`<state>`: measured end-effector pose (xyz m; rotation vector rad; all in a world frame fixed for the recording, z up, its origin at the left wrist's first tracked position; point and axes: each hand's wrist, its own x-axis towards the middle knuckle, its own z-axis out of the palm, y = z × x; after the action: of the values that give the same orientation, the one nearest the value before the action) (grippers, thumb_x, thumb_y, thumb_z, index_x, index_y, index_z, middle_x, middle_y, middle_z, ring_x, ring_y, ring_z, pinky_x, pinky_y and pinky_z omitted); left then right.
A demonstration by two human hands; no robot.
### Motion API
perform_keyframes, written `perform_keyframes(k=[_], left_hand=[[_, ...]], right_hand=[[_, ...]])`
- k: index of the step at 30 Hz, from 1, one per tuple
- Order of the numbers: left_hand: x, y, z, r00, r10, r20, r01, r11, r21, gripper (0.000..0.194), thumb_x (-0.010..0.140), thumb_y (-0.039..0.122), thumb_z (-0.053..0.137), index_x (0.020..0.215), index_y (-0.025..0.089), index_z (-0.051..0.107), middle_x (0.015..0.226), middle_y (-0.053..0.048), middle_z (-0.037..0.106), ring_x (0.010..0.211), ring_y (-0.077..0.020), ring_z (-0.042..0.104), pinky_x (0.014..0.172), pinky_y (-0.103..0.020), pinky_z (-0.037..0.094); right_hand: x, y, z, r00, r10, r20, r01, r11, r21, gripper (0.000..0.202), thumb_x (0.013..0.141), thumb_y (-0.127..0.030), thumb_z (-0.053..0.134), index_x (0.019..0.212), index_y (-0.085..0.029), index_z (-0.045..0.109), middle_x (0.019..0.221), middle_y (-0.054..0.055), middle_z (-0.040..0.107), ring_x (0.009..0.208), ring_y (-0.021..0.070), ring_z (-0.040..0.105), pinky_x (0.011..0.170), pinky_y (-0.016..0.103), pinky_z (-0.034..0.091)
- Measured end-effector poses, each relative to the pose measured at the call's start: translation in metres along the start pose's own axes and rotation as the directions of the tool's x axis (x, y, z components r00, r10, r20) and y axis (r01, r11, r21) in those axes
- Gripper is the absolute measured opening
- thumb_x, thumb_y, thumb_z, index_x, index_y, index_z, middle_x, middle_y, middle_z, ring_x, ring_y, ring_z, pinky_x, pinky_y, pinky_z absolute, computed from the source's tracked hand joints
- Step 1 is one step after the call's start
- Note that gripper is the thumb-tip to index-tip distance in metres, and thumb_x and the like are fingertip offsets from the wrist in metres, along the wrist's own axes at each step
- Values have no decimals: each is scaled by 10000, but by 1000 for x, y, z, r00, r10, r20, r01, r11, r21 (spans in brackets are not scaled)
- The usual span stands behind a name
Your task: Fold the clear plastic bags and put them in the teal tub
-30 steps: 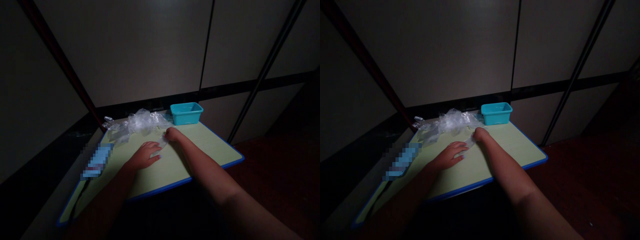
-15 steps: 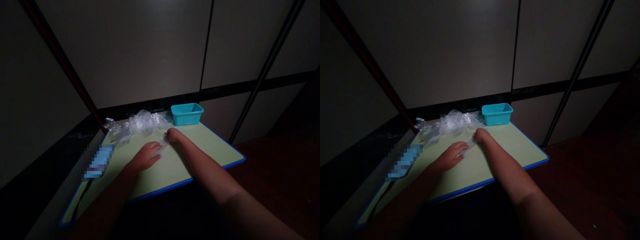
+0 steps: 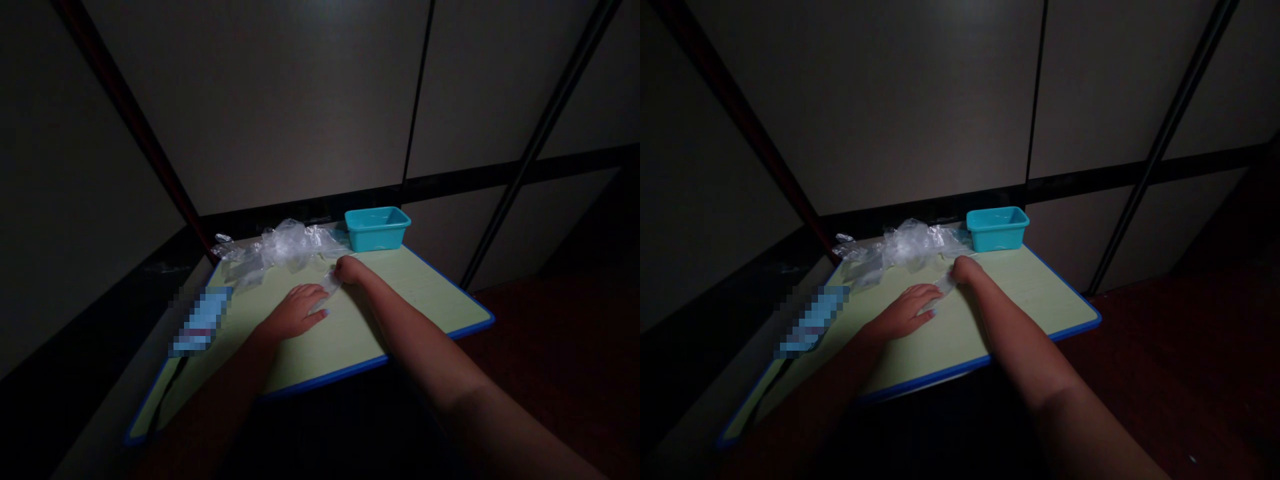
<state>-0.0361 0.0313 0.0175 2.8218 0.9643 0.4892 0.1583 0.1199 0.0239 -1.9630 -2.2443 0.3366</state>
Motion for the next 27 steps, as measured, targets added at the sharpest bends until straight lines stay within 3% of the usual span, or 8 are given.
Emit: perform_keyframes(k=[9,27], left_hand=[[-2,-3,1,1000,9,1,-9,1000,-15,465,876,454,473,1276,218,491,1289,-91,510,1175,-244,470,1012,-397,365],[-2,-3,3,1000,7,-2,-7,1000,-7,503,856,472,509,1273,190,489,1292,-108,508,1178,-249,472,1013,-391,372]], right_hand=[[-2,0,-3,999,32,-17,-31,999,27,392,808,-382,574,1064,-104,675,1063,156,671,924,220,631,723,238,444],[-7,-6,-11,993,-37,-116,56,985,163,221,795,-277,608,902,-117,717,850,94,703,719,148,592,591,222,371]])
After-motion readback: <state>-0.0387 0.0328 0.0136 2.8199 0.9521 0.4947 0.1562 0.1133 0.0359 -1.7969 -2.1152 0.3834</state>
